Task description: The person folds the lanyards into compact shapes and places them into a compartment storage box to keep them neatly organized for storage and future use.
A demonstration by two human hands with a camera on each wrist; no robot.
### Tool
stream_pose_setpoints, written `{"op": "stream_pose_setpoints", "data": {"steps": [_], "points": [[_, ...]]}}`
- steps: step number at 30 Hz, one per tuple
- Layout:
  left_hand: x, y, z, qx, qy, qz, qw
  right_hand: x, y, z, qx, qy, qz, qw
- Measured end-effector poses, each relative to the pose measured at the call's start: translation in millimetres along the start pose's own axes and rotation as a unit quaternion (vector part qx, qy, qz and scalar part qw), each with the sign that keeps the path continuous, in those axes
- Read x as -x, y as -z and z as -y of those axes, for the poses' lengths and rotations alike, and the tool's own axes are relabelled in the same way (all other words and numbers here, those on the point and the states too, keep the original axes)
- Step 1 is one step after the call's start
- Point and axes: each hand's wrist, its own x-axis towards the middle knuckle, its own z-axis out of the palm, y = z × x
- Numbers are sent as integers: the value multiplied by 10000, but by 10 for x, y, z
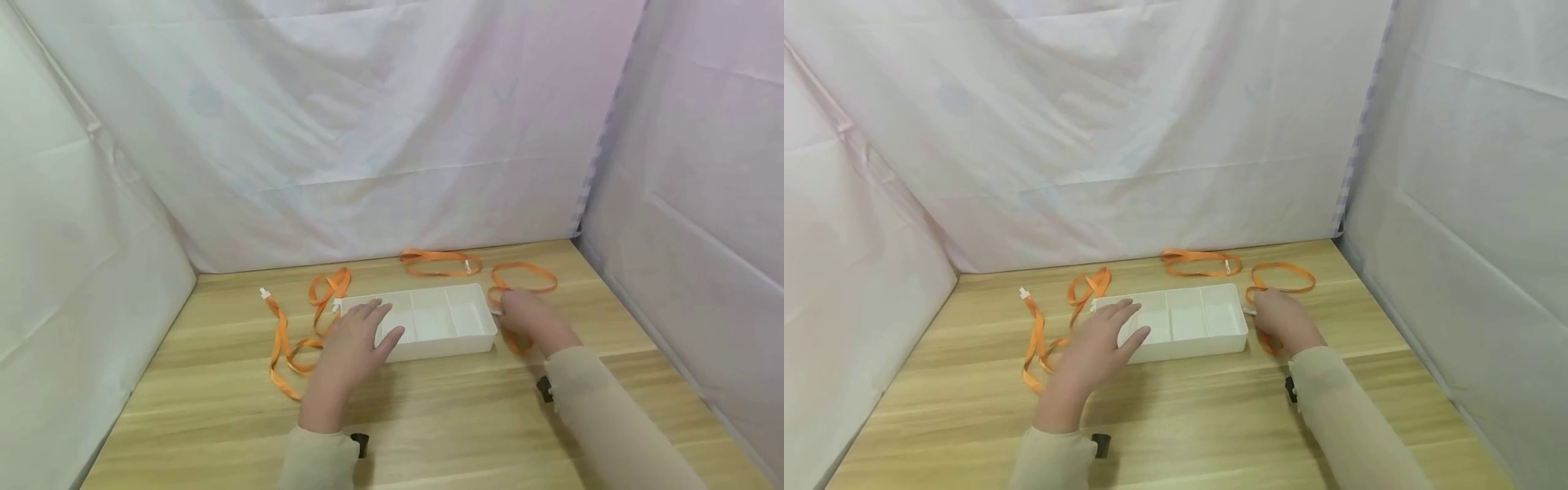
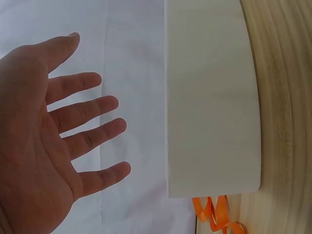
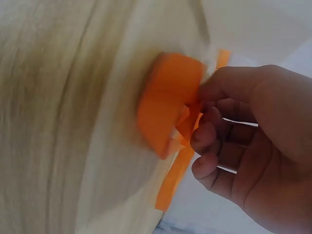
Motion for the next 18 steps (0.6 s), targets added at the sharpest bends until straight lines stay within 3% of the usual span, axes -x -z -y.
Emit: {"op": "stream_pose_setpoints", "data": {"steps": [4, 8, 11, 14, 18], "points": [[0, -17, -31, 90, -59, -44, 9999, 45, 66, -13, -128, -350, -20, 9993], [3, -26, -74, 276, -6, -104, 9996, 131, 239, 66, -145, -274, -790, 9964], [0, -26, -144, 838, 112, -91, 9964, 254, 387, 223, -381, -82, -1285, 9909], [-27, -35, -249, 1683, 216, -82, 9855, 406, 494, 414, -799, 50, -1507, 9853], [-114, -71, -414, 2674, 323, -143, 9629, 581, 540, 659, -1055, 368, -2071, 9719]]}}
